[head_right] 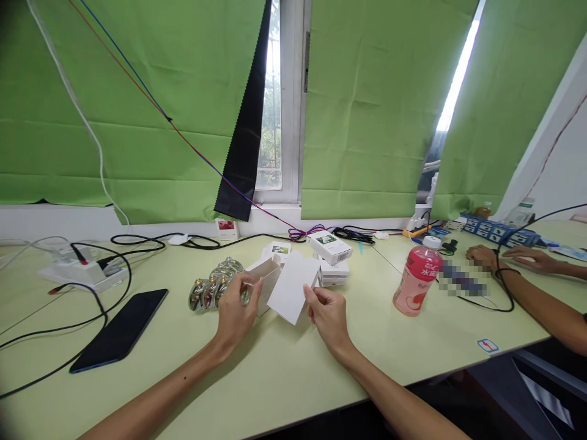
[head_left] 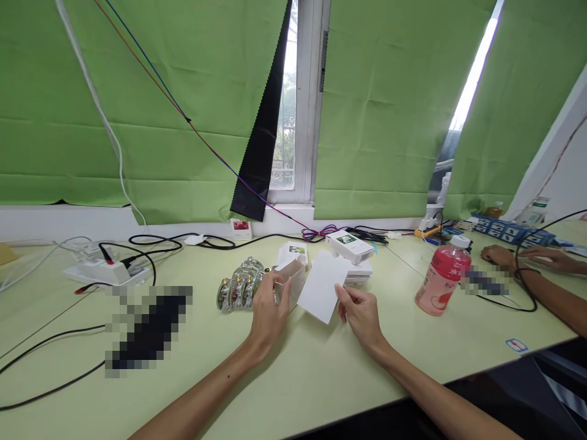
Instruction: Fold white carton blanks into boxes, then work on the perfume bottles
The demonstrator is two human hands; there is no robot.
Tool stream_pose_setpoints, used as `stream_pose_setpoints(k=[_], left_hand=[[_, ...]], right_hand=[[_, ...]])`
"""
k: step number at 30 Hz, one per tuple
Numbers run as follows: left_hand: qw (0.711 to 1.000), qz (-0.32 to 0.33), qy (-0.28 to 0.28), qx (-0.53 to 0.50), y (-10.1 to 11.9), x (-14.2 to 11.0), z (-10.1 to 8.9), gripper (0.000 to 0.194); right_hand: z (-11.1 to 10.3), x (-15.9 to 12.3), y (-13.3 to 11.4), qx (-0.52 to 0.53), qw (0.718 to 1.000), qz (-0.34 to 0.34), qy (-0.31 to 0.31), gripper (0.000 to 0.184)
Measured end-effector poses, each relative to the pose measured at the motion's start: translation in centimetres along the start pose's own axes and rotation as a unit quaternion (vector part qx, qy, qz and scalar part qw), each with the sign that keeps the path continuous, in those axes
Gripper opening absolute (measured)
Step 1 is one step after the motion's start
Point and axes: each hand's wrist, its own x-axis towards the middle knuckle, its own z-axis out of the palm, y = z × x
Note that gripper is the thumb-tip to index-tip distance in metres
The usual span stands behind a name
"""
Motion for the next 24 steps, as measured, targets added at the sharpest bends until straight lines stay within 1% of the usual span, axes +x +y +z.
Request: stream_pose_setpoints(k=[2, 5, 8, 11, 16, 24], left_hand=[[1.0, -0.009, 0.014, -0.006, 0.2, 0.0, -0.1, 0.013], [0.998, -0.046, 0.026, -0.021, 0.6, 0.1, -0.2, 0.017], [0.996, -0.077, 0.027, -0.038, 1.0, 0.0, -0.4, 0.02], [0.994, -0.093, 0.022, -0.057, 1.4, -0.1, -0.6, 0.022], [0.988, -0.116, -0.021, -0.104, 1.8, -0.3, -0.8, 0.025], [0.966, -0.137, -0.126, -0.178, 2.1, -0.8, -0.9, 0.033]], right_hand=[[0.0, 0.0, -0.2, 0.004, 1.0, -0.008, 0.011, 0.058], [0.0, 0.1, -0.6, 0.015, 0.999, -0.026, 0.029, 0.057], [-0.1, 0.1, -1.1, 0.034, 0.998, -0.038, 0.044, 0.056], [-0.1, 0.0, -1.7, 0.054, 0.996, -0.04, 0.053, 0.055], [-0.1, -0.1, -2.4, 0.077, 0.994, -0.039, 0.061, 0.055], [-0.2, -0.1, -2.9, 0.08, 0.993, -0.052, 0.072, 0.055]])
